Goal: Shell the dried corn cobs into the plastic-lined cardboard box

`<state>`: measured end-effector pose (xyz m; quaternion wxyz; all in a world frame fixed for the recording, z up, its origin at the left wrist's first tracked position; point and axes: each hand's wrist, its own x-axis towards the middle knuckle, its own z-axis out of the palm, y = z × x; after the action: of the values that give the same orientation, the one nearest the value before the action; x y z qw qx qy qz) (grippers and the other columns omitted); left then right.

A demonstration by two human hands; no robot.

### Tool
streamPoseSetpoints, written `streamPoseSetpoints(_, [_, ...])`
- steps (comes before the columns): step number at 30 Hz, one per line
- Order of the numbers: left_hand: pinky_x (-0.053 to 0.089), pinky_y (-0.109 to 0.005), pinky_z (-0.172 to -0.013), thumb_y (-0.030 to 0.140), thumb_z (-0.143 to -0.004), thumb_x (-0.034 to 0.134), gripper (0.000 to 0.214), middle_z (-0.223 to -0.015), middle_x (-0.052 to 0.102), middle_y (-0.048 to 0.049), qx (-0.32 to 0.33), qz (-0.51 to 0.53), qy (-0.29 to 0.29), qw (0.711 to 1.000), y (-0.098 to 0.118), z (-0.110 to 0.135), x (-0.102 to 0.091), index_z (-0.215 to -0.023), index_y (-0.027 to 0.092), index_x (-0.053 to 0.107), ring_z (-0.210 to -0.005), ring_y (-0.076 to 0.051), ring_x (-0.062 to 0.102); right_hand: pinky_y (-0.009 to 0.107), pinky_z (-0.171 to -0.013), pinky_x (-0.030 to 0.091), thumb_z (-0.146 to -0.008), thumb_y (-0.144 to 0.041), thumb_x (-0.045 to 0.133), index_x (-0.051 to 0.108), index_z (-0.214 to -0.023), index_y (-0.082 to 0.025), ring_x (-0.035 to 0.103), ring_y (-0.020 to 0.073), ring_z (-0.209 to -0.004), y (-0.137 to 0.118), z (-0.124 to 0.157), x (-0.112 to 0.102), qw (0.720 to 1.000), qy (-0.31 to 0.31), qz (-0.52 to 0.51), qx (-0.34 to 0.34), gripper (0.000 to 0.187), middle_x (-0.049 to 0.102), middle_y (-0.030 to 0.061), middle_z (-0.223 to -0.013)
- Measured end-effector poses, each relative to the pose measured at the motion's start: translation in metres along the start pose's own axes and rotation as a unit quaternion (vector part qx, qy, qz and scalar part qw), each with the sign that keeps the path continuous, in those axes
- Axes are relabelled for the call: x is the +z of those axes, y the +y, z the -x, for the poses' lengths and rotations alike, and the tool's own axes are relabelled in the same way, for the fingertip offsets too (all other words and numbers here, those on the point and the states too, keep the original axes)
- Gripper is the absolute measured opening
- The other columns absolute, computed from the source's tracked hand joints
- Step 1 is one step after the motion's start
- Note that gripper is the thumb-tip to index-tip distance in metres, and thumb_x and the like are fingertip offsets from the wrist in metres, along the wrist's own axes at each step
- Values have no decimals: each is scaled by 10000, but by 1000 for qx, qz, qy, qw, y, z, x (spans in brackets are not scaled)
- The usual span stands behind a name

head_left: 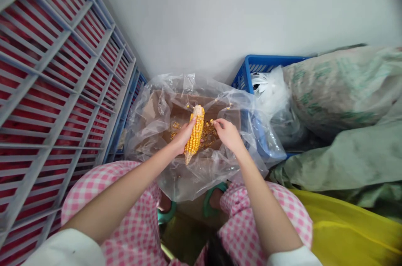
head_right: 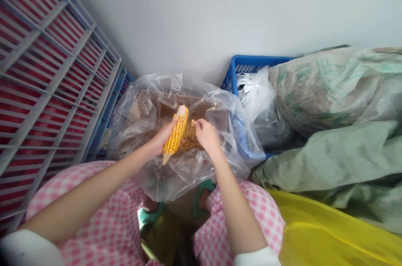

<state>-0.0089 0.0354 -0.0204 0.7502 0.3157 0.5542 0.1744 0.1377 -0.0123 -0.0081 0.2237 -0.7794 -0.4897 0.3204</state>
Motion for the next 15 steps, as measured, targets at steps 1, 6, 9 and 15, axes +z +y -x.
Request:
streamPoseSetpoints(1, [438, -254, -502, 545, -730, 469, 451, -713, 636, -45, -2, 6, 0, 1000, 2, 0, -1, -994, 185, 532, -518, -143, 574, 221, -658, 351, -824, -321, 395, 612, -930, -205, 565, 149, -747, 0, 0, -2, 1000, 11, -8, -4, 268, 652, 42, -864])
streamPoseSetpoints(6, [460, -235, -539, 469, -759, 474, 364, -703, 652, -53, -25, 53, -35, 998, 8, 2, -1, -897, 153, 588, -563, -139, 592, 223, -618, 339, -814, -378, 401, 631, -801, -183, 564, 159, -734, -7, 4, -5, 1000, -11, 5, -1, 302, 652, 58, -794])
streamPoseSetpoints(9, [473, -245, -547, 474, -767, 451, 382, -713, 656, -55, -47, 85, -55, 994, 10, 3, 0, -905, 148, 596, -595, -155, 613, 218, -554, 304, -813, -391, 387, 619, -696, -171, 530, 140, -622, -11, 7, -8, 999, -40, 26, -1, 340, 628, 51, -678])
streamPoseSetpoints(15, [472, -241, -521, 513, -760, 437, 417, -680, 649, -37, -44, 81, -50, 994, 11, 2, 0, -912, 158, 593, -541, -142, 601, 210, -511, 269, -807, -379, 365, 553, -564, -161, 438, 106, -504, -13, 9, -14, 996, -72, 30, -51, 376, 542, 21, -535])
